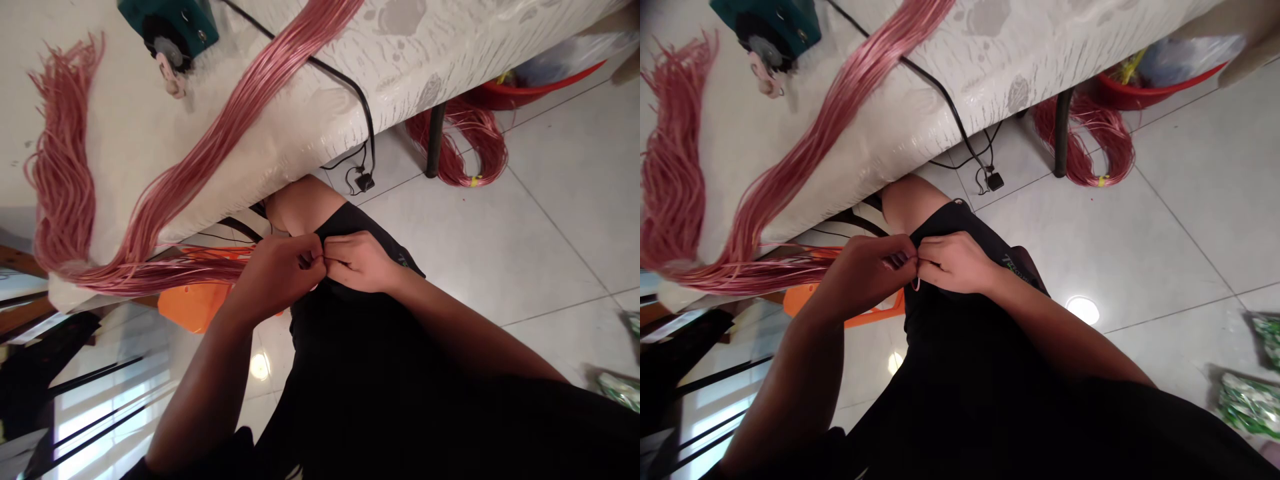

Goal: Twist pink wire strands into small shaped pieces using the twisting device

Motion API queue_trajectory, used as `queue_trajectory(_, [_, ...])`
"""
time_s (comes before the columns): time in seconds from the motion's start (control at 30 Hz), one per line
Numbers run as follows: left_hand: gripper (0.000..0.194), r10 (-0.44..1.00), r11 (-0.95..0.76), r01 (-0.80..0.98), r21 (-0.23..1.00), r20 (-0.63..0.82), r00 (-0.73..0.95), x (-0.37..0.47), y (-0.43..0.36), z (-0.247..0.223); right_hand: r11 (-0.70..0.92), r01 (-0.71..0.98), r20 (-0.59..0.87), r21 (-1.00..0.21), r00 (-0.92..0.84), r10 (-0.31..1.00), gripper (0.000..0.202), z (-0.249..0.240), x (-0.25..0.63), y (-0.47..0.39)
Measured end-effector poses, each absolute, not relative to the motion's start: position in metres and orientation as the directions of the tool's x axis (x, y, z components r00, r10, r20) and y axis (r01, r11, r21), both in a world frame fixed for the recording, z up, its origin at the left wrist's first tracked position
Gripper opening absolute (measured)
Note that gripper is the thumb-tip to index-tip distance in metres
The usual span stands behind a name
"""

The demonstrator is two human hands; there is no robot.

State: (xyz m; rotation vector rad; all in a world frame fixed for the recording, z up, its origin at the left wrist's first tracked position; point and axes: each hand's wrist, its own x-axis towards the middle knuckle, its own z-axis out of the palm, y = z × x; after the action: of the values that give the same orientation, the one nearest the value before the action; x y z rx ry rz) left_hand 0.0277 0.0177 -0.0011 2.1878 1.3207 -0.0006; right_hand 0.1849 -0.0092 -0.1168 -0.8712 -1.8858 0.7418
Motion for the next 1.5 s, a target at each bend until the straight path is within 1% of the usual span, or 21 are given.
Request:
queue_trajectory(0.13, [0.008,0.834,-0.227,0.773,0.592,-0.292,0.469,0.025,0.018,-0.011,0.577,0.266,0.49,-0.772,-0.329,0.807,0.026,-0.118,0.184,-0.009])
queue_trajectory(0.33, [0.007,0.861,-0.097,0.712,0.696,-0.3,0.411,0.025,0.016,-0.023,0.581,0.245,0.51,-0.776,-0.297,0.807,0.024,-0.119,0.184,-0.01])
queue_trajectory(0.4, [0.007,0.867,-0.105,0.707,0.699,-0.283,0.409,0.023,0.015,-0.023,0.576,0.233,0.512,-0.784,-0.284,0.811,0.024,-0.118,0.184,-0.01])
queue_trajectory(0.57, [0.003,0.851,-0.25,0.741,0.623,-0.224,0.476,0.017,0.014,-0.014,0.56,0.191,0.514,-0.806,-0.244,0.822,0.023,-0.114,0.183,-0.009])
queue_trajectory(0.63, [0.003,0.844,-0.269,0.738,0.619,-0.217,0.49,0.017,0.013,-0.011,0.547,0.157,0.512,-0.822,-0.215,0.831,0.024,-0.112,0.183,-0.009])
queue_trajectory(0.77, [0.003,0.866,-0.238,0.717,0.655,-0.192,0.462,0.018,0.01,-0.012,0.499,0.078,0.478,-0.863,-0.188,0.858,0.025,-0.109,0.185,-0.008])
queue_trajectory(0.97, [0.004,0.912,-0.172,0.676,0.717,-0.144,0.384,0.022,-0.001,-0.022,0.414,-0.032,0.412,-0.91,-0.194,0.89,0.024,-0.106,0.19,-0.009])
queue_trajectory(1.1, [0.004,0.943,-0.114,0.635,0.764,-0.117,0.311,0.023,-0.009,-0.03,0.388,-0.032,0.386,-0.921,-0.195,0.902,0.031,-0.104,0.19,-0.009])
queue_trajectory(1.23, [0.008,0.953,-0.106,0.661,0.743,-0.113,0.28,0.022,-0.013,-0.032,0.383,-0.014,0.379,-0.923,-0.184,0.907,0.035,-0.102,0.188,-0.009])
queue_trajectory(1.33, [0.003,0.949,-0.107,0.684,0.722,-0.13,0.287,0.021,-0.014,-0.032,0.359,-0.018,0.357,-0.933,-0.159,0.92,0.034,-0.102,0.187,-0.01])
queue_trajectory(1.5, [0.007,0.964,-0.061,0.642,0.764,-0.122,0.237,0.022,-0.017,-0.033,0.368,-0.055,0.372,-0.928,-0.154,0.915,0.024,-0.103,0.187,-0.009])
